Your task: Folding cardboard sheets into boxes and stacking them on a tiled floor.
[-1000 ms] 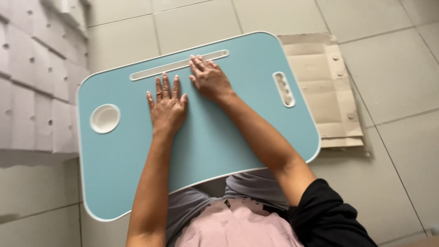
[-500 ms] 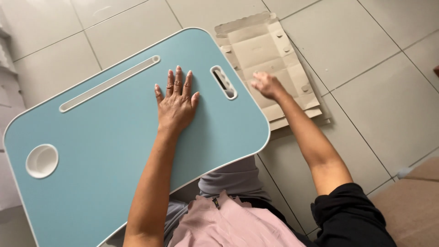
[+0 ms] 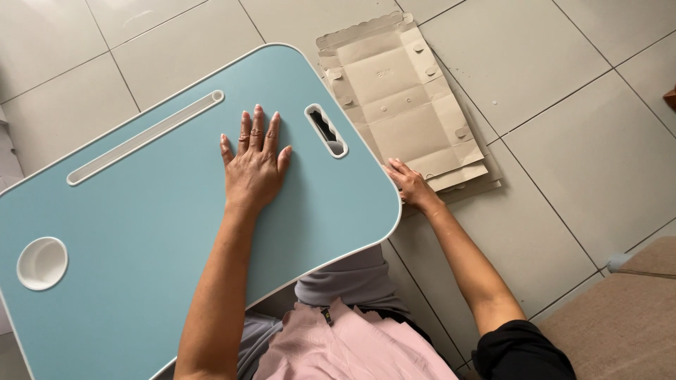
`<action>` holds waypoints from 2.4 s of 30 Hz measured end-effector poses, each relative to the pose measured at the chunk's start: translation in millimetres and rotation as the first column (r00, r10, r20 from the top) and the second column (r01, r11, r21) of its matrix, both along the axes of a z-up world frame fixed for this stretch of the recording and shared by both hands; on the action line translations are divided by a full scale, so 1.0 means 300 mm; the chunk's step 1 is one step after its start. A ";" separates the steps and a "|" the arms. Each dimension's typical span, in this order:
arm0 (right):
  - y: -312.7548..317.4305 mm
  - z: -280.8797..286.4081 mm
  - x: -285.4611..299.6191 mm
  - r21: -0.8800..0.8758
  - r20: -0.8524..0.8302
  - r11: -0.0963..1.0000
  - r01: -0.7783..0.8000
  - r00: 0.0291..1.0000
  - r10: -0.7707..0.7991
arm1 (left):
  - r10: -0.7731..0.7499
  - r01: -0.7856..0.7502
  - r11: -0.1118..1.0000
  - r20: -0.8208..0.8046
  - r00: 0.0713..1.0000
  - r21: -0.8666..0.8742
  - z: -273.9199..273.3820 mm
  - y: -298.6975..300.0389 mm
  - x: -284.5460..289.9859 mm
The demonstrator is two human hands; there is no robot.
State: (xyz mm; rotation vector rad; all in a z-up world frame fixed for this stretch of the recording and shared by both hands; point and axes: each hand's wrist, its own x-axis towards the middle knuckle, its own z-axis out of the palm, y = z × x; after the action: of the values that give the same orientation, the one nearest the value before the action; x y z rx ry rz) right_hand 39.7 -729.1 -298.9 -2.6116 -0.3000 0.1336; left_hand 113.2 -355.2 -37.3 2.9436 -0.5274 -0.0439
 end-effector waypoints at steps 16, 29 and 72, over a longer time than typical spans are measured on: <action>-0.023 0.027 0.005 0.249 -0.016 0.968 0.034 0.999 -0.031 | -0.009 0.009 1.000 0.003 1.000 -0.007 0.005 0.001 -0.003; -0.041 -0.084 0.026 0.149 0.276 0.977 0.153 0.942 -0.190 | -0.018 0.019 0.999 0.035 0.999 -0.028 -0.003 0.006 0.001; 1.223 1.000 -0.307 -0.139 0.698 0.722 -0.678 0.450 0.557 | 0.243 -0.205 0.365 -0.119 0.963 -0.908 0.067 0.668 -0.282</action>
State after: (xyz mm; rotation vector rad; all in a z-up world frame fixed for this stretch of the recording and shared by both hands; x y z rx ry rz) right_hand -52.3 -362.3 0.9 -2.1222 -1.4910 -0.6541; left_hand 28.6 -154.9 -17.2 1.8407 -0.0500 0.2591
